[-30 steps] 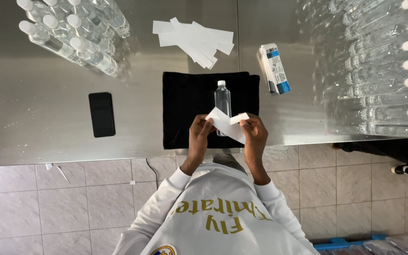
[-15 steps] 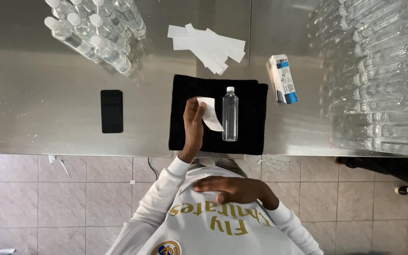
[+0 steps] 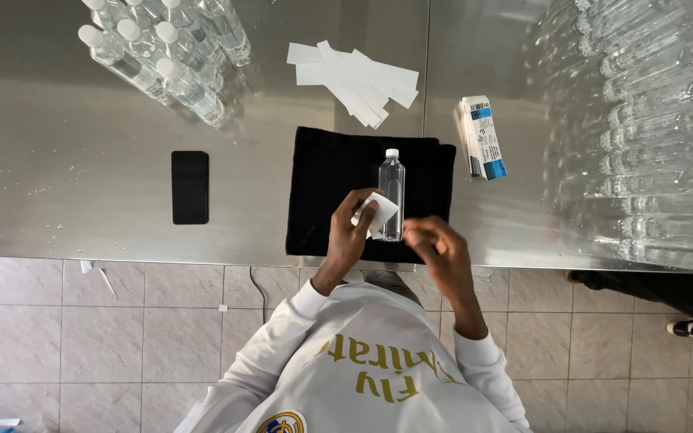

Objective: The person repeatedly picks up clear plastic water bottles and wraps printed labels around them by hand. They smooth the labels onto the bottles and place the labeled bottles into a group on the left side of the table. The person also handles stacks of labels and a black cloth on the table.

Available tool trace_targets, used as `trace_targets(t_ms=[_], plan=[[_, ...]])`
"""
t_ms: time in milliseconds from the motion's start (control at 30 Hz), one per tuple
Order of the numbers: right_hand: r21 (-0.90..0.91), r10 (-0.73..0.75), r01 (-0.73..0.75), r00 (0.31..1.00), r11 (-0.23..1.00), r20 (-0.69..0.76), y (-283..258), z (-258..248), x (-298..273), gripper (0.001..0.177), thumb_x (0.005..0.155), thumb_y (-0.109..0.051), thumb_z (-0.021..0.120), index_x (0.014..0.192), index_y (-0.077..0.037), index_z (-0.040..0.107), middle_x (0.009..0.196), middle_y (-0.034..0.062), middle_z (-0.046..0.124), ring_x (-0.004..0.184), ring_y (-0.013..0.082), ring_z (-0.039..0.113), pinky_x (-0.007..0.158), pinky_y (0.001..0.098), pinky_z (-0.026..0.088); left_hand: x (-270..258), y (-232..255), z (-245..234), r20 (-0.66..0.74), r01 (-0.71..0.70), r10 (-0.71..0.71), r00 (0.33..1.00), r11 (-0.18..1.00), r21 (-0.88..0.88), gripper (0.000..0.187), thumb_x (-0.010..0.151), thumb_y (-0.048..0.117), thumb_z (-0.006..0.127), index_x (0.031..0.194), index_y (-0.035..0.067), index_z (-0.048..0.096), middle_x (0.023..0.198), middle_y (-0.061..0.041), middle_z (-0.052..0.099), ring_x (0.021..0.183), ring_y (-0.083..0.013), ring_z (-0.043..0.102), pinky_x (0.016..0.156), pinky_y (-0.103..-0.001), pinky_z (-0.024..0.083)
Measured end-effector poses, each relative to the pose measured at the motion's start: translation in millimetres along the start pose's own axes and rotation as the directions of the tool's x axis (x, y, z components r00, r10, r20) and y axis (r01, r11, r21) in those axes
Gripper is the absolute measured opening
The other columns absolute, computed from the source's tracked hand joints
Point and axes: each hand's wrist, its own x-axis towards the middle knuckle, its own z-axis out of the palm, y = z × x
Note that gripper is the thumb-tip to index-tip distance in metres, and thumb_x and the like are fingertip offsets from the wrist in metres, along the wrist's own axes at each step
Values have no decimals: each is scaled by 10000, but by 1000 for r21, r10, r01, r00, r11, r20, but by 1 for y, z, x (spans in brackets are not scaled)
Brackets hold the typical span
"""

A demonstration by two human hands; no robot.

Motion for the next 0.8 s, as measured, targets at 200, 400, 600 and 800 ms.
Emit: trace_targets(t_ms=[200,400,600,800], plan=[[-47,10,-17,990,999,-140,6,10,19,255,1035,-236,822,1214,-57,791,1015,119,767,1030,241,783,933,370,632,-7,6,11,93,-67,63,994,997,45,238,1102,162,666,1308,104,771,1185,-140,791,1149,-334,765,1049,-510,564],[212,161,-117,966,970,-202,27,7,21,251,1065,-261,773,1133,-20,749,903,149,762,909,260,805,937,428,634,-14,12,11,-67,-236,250,966,957,166,244,1168,164,583,1402,108,626,1309,-139,663,1329,-396,627,1134,-606,478],[251,134,-76,965,965,-225,2,23,18,148,1065,-124,733,1116,9,771,887,150,752,900,184,749,919,407,628,-25,46,25,177,-62,69,982,997,-48,377,1141,235,625,1445,17,665,1389,-226,735,1380,-433,646,1166,-585,496],[188,52,-21,985,982,-162,-16,28,19,104,1055,-110,751,1083,-24,804,908,150,788,910,169,748,888,386,643,-14,73,39,82,0,4,997,999,-54,432,1179,374,538,1093,51,813,967,-123,827,1003,-207,792,960,-433,621]])
